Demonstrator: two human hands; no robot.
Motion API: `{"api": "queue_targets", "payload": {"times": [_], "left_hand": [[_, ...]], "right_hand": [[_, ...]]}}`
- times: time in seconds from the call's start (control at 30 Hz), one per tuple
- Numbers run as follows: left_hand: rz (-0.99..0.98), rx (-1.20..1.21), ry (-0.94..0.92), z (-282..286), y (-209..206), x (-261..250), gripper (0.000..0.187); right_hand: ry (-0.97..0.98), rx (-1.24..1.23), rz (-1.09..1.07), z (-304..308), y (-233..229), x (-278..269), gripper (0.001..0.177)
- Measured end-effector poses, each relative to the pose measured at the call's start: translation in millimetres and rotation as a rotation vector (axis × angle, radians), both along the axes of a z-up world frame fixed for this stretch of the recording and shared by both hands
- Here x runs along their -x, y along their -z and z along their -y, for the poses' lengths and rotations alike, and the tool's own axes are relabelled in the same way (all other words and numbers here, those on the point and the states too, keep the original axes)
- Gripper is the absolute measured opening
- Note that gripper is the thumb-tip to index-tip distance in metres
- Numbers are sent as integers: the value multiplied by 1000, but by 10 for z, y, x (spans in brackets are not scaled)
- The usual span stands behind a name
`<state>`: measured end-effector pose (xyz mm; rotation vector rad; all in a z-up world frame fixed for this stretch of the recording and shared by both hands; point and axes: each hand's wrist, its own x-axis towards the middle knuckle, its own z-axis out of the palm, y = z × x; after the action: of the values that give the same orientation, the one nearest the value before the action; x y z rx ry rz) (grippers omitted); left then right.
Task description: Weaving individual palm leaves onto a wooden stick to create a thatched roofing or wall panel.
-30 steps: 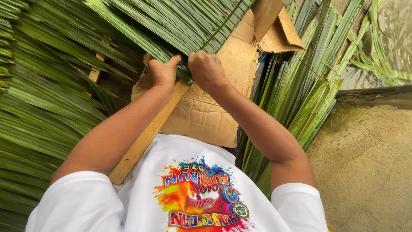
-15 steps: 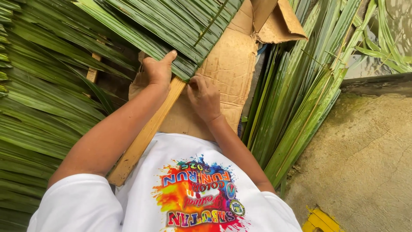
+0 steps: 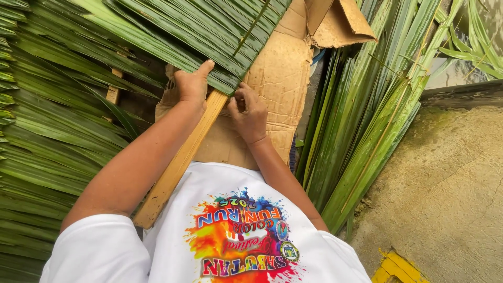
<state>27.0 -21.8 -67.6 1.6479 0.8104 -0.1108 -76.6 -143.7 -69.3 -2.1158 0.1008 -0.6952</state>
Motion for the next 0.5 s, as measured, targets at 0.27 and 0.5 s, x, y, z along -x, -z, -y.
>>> {"api": "queue_targets", "payload": {"times": [0.27,0.5], "left_hand": [[32,-7,39,-50,200,-42,92],[107,-18,85,-139,77,-64,64]], "right_hand": [[-40,-19,-22,20,-61,14,15],[85,-864,-301,95,-303,-21,16]]}}
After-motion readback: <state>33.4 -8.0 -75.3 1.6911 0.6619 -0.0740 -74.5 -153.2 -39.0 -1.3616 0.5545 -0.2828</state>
